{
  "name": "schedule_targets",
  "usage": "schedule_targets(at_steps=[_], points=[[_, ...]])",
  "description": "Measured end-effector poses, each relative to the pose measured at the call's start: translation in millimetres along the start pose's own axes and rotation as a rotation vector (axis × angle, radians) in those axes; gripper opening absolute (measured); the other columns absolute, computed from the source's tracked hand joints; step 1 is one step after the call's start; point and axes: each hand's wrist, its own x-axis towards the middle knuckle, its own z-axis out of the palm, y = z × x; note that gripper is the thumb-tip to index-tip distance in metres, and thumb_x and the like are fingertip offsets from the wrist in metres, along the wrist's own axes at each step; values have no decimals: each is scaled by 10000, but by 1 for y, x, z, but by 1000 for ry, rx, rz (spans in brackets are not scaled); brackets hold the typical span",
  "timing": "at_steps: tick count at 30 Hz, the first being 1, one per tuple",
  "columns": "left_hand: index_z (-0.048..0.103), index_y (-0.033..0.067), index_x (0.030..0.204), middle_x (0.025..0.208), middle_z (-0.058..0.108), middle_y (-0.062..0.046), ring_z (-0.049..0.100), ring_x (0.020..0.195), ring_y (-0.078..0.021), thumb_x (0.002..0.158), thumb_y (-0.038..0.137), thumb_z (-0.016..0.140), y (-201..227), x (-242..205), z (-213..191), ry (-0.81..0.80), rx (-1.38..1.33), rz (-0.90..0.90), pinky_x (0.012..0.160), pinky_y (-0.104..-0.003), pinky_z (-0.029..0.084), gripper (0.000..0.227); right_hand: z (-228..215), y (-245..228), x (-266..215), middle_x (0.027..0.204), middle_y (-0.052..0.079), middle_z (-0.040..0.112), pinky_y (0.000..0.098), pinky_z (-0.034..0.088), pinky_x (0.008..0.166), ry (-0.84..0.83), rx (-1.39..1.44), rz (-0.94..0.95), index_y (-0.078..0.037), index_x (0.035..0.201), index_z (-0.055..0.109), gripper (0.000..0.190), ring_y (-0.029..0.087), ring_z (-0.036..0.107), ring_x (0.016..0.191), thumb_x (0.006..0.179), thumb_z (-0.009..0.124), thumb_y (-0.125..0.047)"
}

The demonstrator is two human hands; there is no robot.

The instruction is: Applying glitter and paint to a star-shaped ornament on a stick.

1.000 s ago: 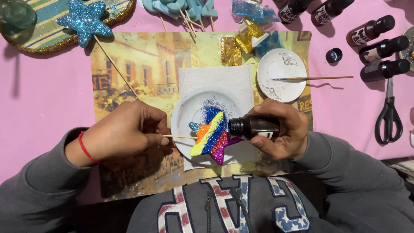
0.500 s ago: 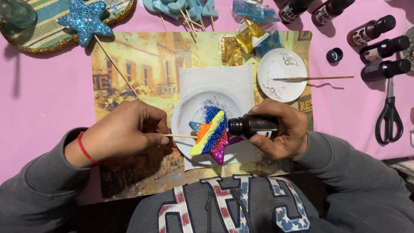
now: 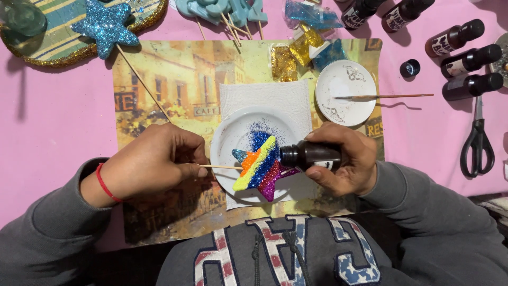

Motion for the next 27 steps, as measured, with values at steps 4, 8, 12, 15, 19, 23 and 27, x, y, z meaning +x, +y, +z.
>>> schedule_targets(at_steps=[4,8,12,15,19,23,27], points=[[766,99,689,647,800,23,645,501,-76,710,67,750,0,0,0,0,14,0,509,-209,483,41,-1,0,-13,959,144,641,227,574,632,95,35,108,42,1104,473,463,181,697,712,799,669,-246],[753,77,674,596,757,5,570,469,-103,696,53,751,-7,-1,-2,-8,-19,5,496,-228,459,32,-1,2,-15,998,146,617,246,598,682,170,34,79,33,1122,463,484,209,711,774,840,636,-321],[743,36,669,543,729,-29,551,450,-115,707,29,747,-10,-5,-5,25,-76,19,474,-237,442,39,-3,1,-12,1007,169,609,244,597,669,183,57,54,39,1129,441,480,210,706,761,857,626,-311],[784,90,703,536,720,-13,548,435,-120,705,87,783,-5,-6,-11,73,24,-5,473,-249,430,4,-3,3,-11,971,163,625,233,598,647,189,72,38,24,1129,430,480,195,698,729,849,634,-309],[787,76,692,482,681,-37,479,380,-130,726,101,799,-1,-15,-14,64,-1,-34,423,-255,367,45,-4,2,-10,966,157,624,234,590,673,211,66,44,19,1127,434,477,197,695,758,849,640,-309],[779,102,736,565,760,-2,543,398,-130,709,129,767,-1,-23,-15,172,62,28,441,-257,429,40,-8,-1,-5,928,152,609,218,546,647,216,115,35,11,1137,411,473,163,639,710,874,617,-323],[742,98,793,677,770,-32,617,405,-179,732,135,721,-7,-16,-10,202,237,39,484,-281,521,74,-10,-1,-10,950,151,599,229,542,674,238,69,64,6,1151,404,498,166,628,727,876,609,-356]])
